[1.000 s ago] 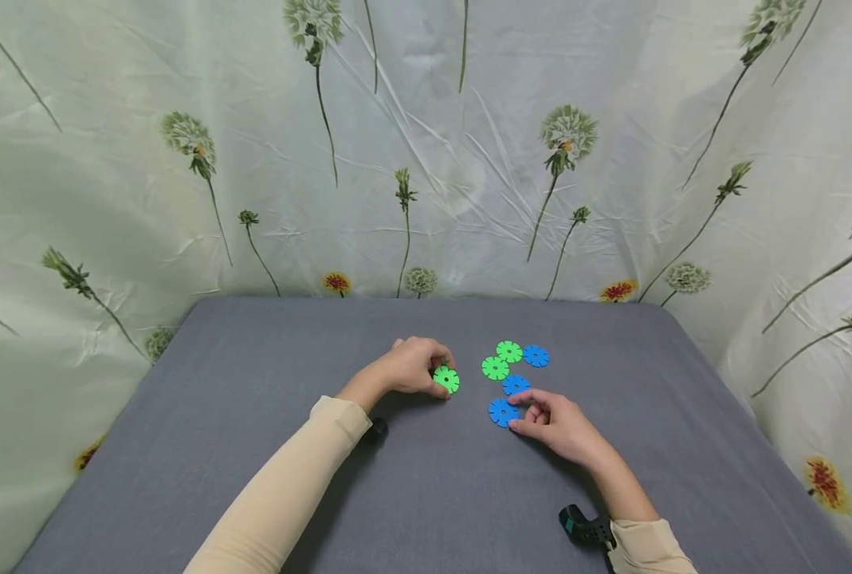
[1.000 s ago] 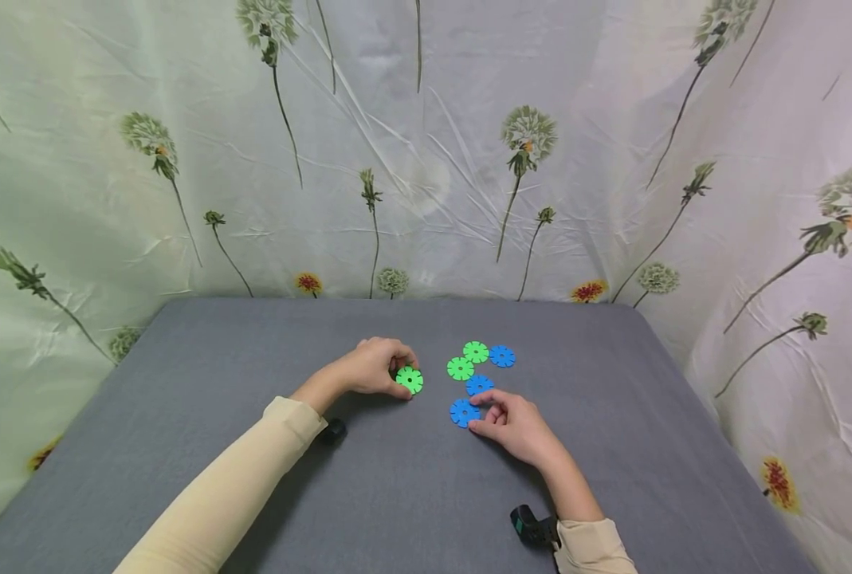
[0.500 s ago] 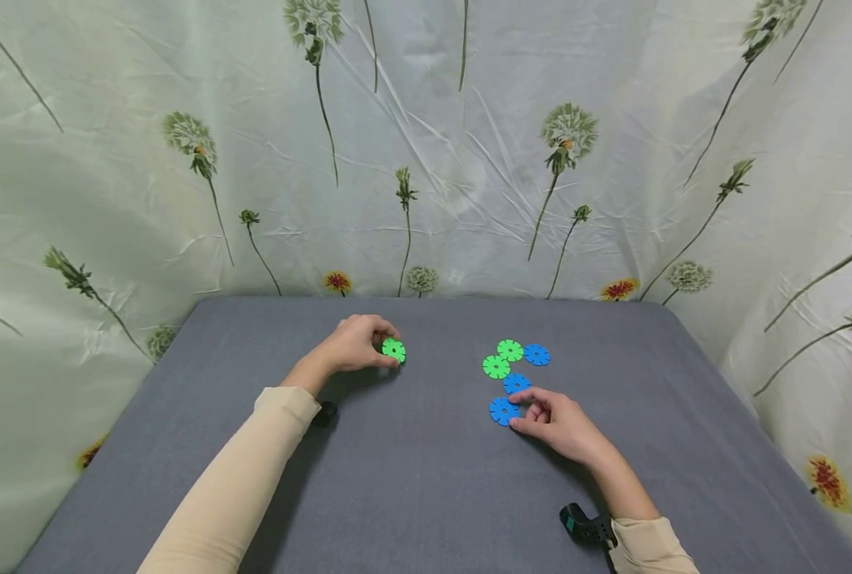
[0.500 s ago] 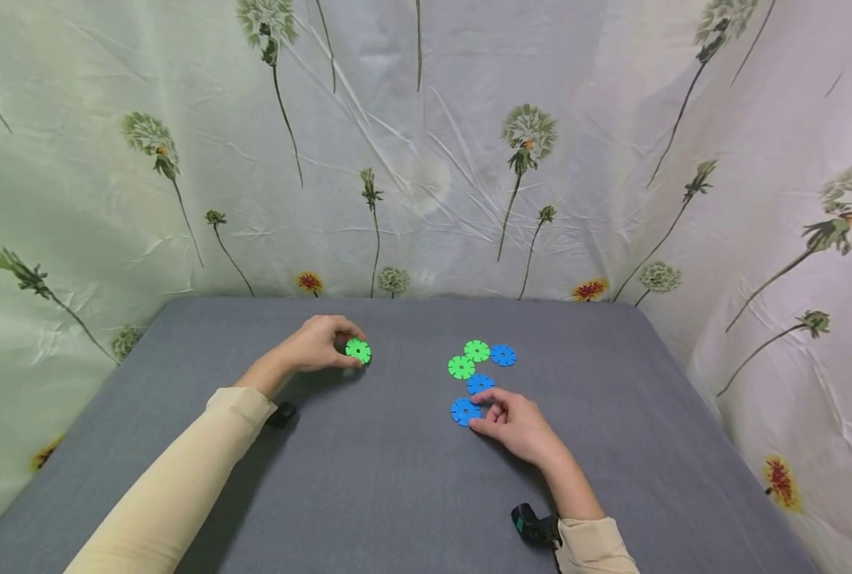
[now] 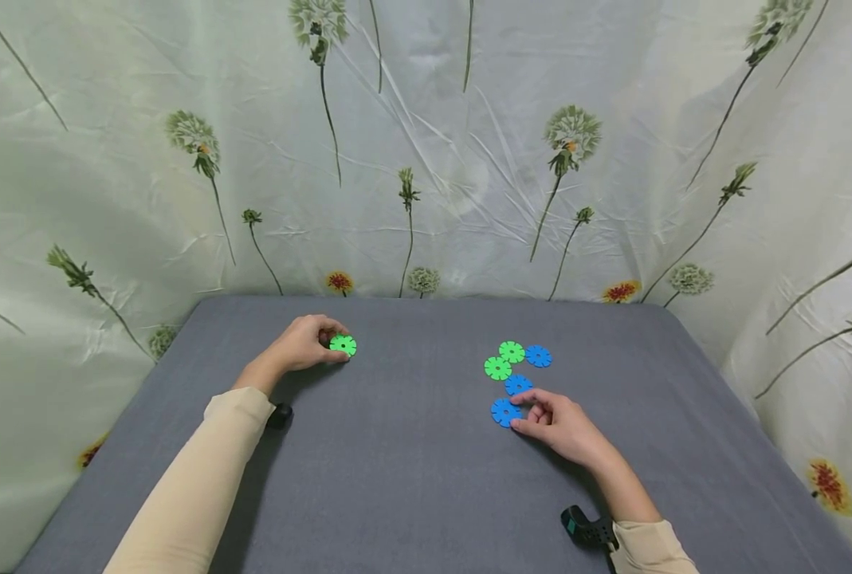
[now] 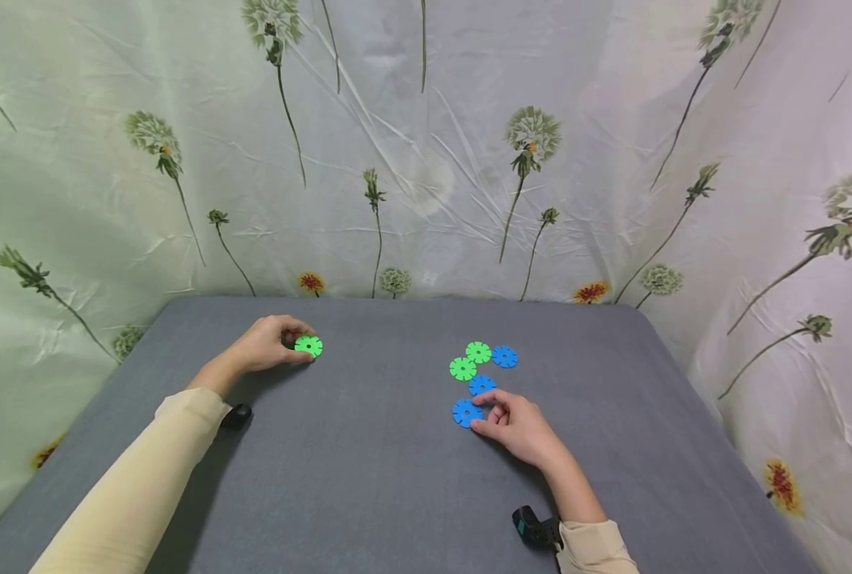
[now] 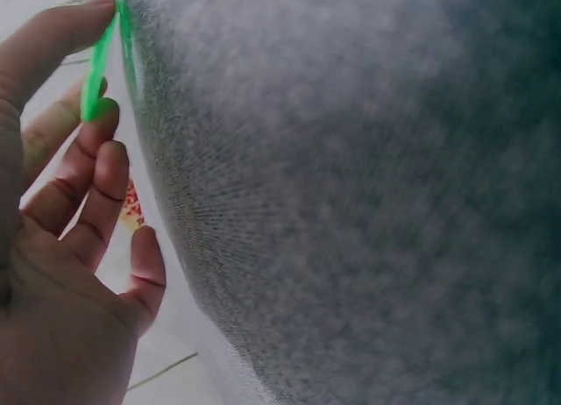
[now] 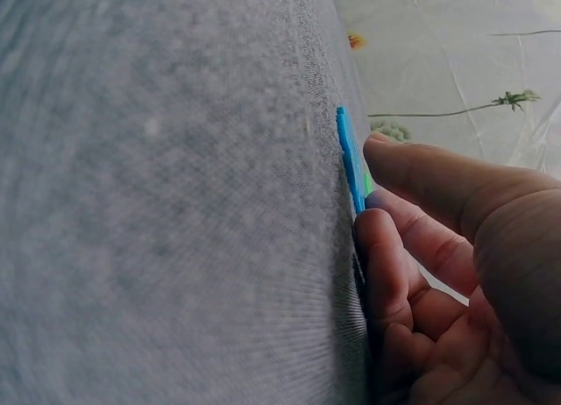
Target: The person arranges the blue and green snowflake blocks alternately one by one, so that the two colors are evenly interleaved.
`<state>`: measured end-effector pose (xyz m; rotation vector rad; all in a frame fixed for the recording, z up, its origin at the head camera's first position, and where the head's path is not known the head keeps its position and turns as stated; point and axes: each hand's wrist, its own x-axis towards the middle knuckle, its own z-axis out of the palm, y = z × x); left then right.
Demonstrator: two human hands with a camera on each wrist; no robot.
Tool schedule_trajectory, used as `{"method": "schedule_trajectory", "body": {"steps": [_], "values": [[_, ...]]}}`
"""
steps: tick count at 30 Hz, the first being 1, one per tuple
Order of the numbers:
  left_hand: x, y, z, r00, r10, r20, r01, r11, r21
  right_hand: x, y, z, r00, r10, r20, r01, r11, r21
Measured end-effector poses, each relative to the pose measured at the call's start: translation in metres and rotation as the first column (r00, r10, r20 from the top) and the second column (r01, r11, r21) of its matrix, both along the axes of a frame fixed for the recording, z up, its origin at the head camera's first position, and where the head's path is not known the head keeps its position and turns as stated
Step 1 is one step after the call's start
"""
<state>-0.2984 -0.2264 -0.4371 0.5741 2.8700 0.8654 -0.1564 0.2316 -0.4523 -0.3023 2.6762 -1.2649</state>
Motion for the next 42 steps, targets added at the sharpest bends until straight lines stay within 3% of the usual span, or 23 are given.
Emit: {"method": "schedule_trajectory", "body": {"steps": [7, 12, 19, 24, 35, 42], "values": [[-0.004, -0.006, -0.003, 1.000, -0.004, 0.020, 0.005, 1.000, -0.019, -0.001, -0.001, 0.000, 1.000, -0.004, 0.002, 0.004, 1.000, 0.011], [-0.007, -0.010, 0.000, 0.992, -0.017, 0.125, 0.017, 1.000, 0.003, -0.002, -0.001, 0.000, 0.999, -0.016, 0.028, 0.016, 1.000, 0.024], [-0.007, -0.022, 0.002, 0.961, -0.013, 0.277, -0.021, 0.993, 0.120, -0.001, -0.004, -0.001, 1.000, -0.022, 0.018, 0.021, 0.999, 0.032], [-0.008, -0.022, 0.002, 0.957, -0.031, 0.288, -0.012, 0.989, 0.145, -0.001, -0.007, 0.001, 1.000, -0.028, -0.005, 0.028, 0.998, 0.058], [-0.011, -0.021, -0.002, 0.957, -0.004, 0.290, -0.042, 0.987, 0.153, -0.005, -0.012, 0.005, 0.999, -0.023, -0.033, 0.027, 0.990, 0.137], [-0.012, -0.021, -0.003, 0.959, -0.018, 0.283, -0.027, 0.988, 0.152, -0.014, -0.014, 0.013, 0.999, 0.014, 0.049, -0.021, 0.991, 0.134]]}}
